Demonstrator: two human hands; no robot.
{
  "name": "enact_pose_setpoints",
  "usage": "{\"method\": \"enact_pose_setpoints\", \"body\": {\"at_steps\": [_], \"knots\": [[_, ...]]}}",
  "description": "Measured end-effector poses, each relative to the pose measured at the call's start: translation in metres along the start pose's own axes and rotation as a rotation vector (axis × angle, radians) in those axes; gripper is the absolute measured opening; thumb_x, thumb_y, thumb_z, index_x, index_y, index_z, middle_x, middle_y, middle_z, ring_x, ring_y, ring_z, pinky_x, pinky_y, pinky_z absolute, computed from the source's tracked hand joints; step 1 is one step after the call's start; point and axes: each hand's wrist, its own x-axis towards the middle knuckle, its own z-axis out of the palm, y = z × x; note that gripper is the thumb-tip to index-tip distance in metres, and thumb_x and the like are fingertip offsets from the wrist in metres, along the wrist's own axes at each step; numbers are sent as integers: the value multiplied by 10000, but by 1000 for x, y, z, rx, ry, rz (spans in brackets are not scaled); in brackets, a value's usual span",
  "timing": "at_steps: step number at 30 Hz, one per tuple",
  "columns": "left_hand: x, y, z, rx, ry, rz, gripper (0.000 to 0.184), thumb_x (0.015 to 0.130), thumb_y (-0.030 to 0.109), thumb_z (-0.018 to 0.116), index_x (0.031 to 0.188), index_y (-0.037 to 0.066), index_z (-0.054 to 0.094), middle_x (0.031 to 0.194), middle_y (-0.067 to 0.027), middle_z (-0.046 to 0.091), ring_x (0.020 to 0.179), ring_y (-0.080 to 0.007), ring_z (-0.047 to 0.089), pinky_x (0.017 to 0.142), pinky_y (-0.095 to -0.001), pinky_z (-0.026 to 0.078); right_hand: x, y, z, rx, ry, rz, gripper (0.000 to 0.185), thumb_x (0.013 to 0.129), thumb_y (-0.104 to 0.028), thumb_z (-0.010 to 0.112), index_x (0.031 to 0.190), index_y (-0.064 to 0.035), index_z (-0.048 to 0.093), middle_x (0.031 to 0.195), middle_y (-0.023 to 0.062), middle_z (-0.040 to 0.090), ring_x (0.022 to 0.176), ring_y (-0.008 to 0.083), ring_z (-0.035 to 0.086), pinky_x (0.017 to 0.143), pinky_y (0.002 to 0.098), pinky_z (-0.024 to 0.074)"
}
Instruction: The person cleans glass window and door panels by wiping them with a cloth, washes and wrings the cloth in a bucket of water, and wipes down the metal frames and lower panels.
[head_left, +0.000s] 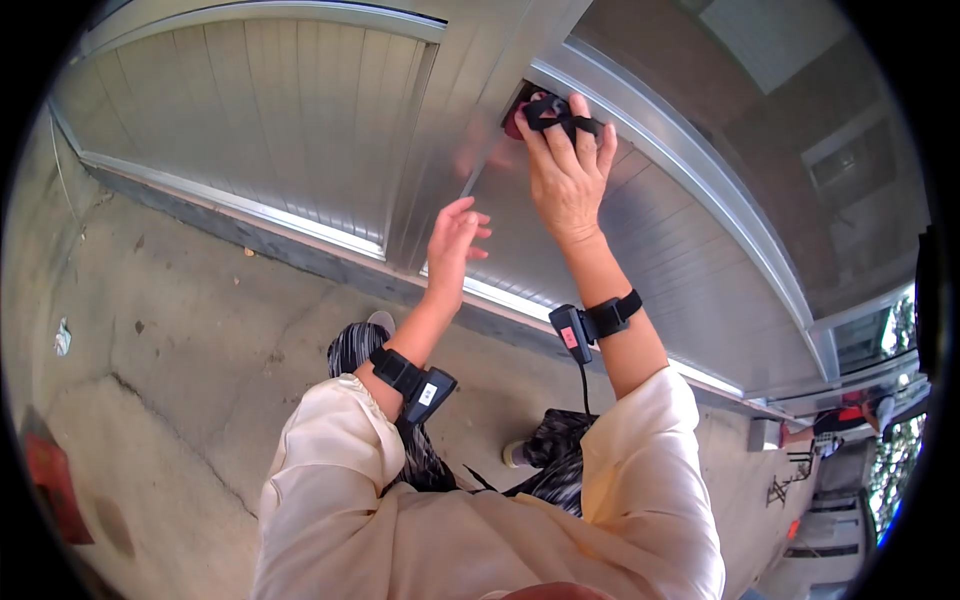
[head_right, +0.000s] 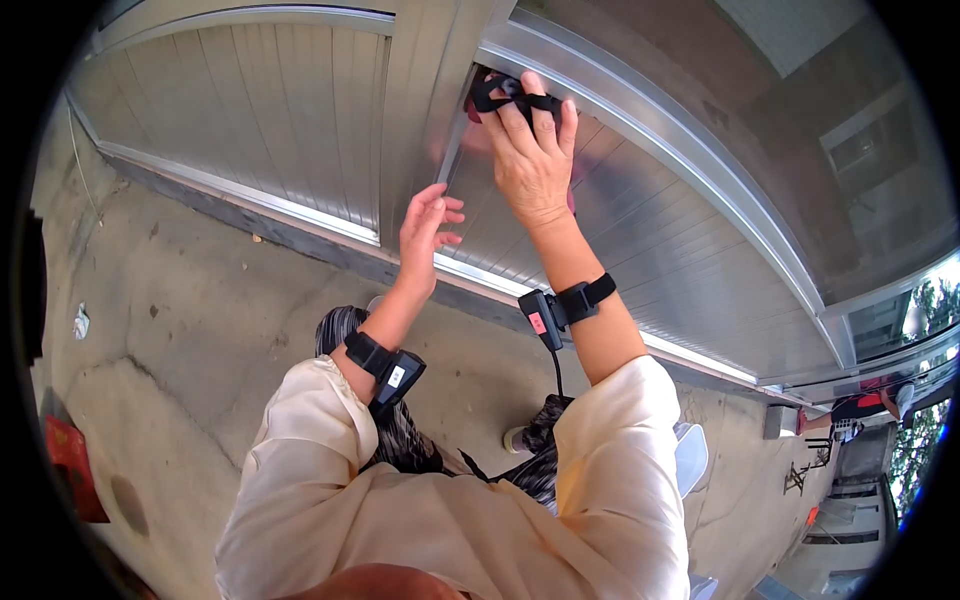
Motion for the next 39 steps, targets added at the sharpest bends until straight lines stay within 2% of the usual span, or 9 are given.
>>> {"method": "enact_pose_setpoints", "body": {"at_steps": [6, 8, 12, 21, 24, 26, 31, 34, 39], "knots": [[1, 3, -3, -12, 61, 4, 325, 931, 240, 487, 1206, 68, 481, 991, -50, 587, 853, -112, 558, 627, -220, 452, -32, 2, 0, 220, -145, -105, 337, 713, -54, 584, 1030, -153, 642, 1146, -22, 577, 1093, 240, 511, 879, 396, 405], [1, 7, -4, -10, 49, 30, 321, 932, 250, 487, 1196, 67, 486, 1004, -51, 587, 861, -112, 556, 626, -227, 453, -26, 0, -8, 386, -159, 102, 372, 711, -3, 592, 1060, -129, 623, 1131, -2, 601, 973, 256, 544, 807, 347, 445], [4, 1, -5, 66, 77, 50, 355, 941, 313, 468, 1197, 69, 488, 1003, -44, 582, 893, -105, 538, 660, -238, 450, 13, -16, -18, 692, 304, 517, 350, 707, 73, 638, 1024, -69, 591, 1114, 121, 577, 919, 283, 556, 794, 353, 468], [-1, 12, -1, -84, -81, -4, 516, 935, 329, 465, 1341, 41, 328, 1214, -93, 472, 985, -165, 515, 759, -317, 512, 11, -42, 4, 683, 152, 724, 295, 812, -61, 635, 1105, -79, 616, 996, 87, 551, 864, 219, 558, 747, 298, 459], [1, 10, 1, -95, -92, 116, 501, 893, 115, 532, 1350, 40, 341, 1207, -95, 482, 1022, -148, 511, 724, -285, 520, 25, -46, -6, 792, 219, 848, 277, 832, -74, 618, 1109, -67, 608, 1010, 91, 552, 892, 222, 552, 778, 303, 448], [3, 1, -3, 36, -78, 276, 589, 847, 9, 553, 1381, 33, 307, 1207, -93, 486, 981, -145, 525, 728, -278, 517, 30, -54, 0, 686, 232, 764, 289, 842, -62, 593, 1130, -70, 595, 1033, 97, 541, 923, 239, 559, 786, 306, 455], [3, 6, -5, 192, -92, 289, 601, 857, 7, 536, 1398, 20, 276, 1212, -100, 485, 980, -146, 525, 749, -267, 504, 12, -41, 0, 620, 17, 709, 307, 828, -43, 581, 1131, -90, 601, 1065, 106, 534, 908, 269, 574, 756, 335, 477], [2, -1, -8, 317, -116, 356, 594, 874, -4, 501, 1407, 2, 241, 1226, -116, 481, 1010, -152, 517, 746, -258, 497, 23, -42, -3, 723, 133, 746, 299, 831, -45, 577, 1126, -88, 601, 1065, 106, 534, 902, 272, 579, 756, 340, 478], [7, -6, -9, 349, 112, 473, 601, 849, -70, 487, 1399, 8, 258, 1244, -127, 461, 979, -151, 530, 712, -241, 502, 15, -58, 6, 646, 81, 789, 329, 822, -55, 608, 1150, -81, 605, 1038, 102, 565, 919, 246, 573, 793, 298, 458]]}}
